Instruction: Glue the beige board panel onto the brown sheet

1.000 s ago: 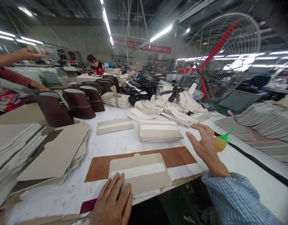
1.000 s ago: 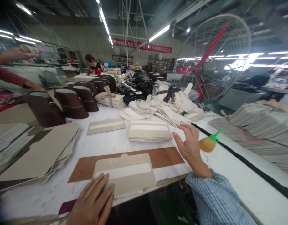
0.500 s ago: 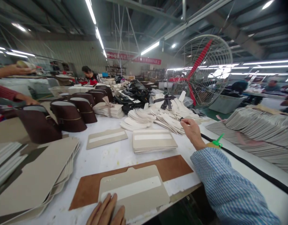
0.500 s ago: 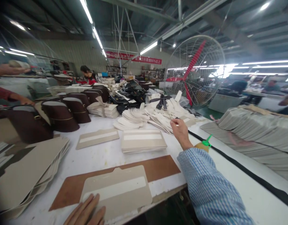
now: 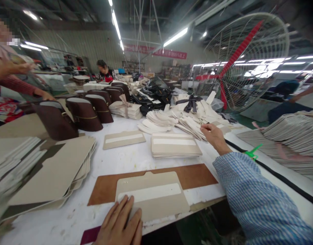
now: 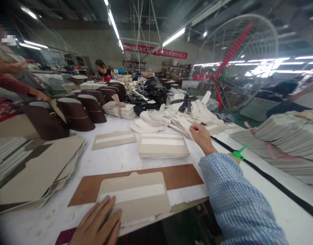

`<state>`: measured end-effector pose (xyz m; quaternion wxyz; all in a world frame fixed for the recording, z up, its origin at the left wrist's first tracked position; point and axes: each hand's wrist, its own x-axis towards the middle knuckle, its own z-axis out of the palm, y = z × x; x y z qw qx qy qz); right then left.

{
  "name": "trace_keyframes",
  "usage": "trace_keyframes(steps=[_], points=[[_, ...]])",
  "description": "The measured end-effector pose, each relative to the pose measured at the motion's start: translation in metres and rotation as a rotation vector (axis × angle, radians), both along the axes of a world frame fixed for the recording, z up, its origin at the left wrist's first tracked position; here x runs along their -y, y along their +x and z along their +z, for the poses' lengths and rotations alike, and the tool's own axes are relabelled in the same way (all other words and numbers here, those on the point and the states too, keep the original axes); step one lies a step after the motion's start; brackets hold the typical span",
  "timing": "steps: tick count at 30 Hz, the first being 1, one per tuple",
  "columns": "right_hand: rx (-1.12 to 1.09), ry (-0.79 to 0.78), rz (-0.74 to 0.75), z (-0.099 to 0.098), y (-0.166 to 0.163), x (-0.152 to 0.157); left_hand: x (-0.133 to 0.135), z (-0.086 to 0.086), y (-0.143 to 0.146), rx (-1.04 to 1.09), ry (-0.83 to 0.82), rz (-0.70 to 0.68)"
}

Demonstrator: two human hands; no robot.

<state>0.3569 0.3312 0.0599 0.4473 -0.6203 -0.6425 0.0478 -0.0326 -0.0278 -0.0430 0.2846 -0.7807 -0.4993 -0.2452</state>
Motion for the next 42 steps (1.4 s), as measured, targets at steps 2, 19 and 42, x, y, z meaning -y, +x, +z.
trace_keyframes(steps=[2, 19, 42], points=[[0.014, -0.065, -0.029, 0.001, 0.002, 0.006, 0.006, 0.01, 0.013, 0.09, -0.078, 0.032], [0.072, -0.161, -0.062, 0.018, -0.016, 0.034, 0.013, 0.029, 0.033, 0.25, -0.213, 0.082], [0.175, -0.194, -0.167, -0.015, 0.018, -0.019, -0.004, -0.012, -0.015, -0.089, 0.036, -0.057]])
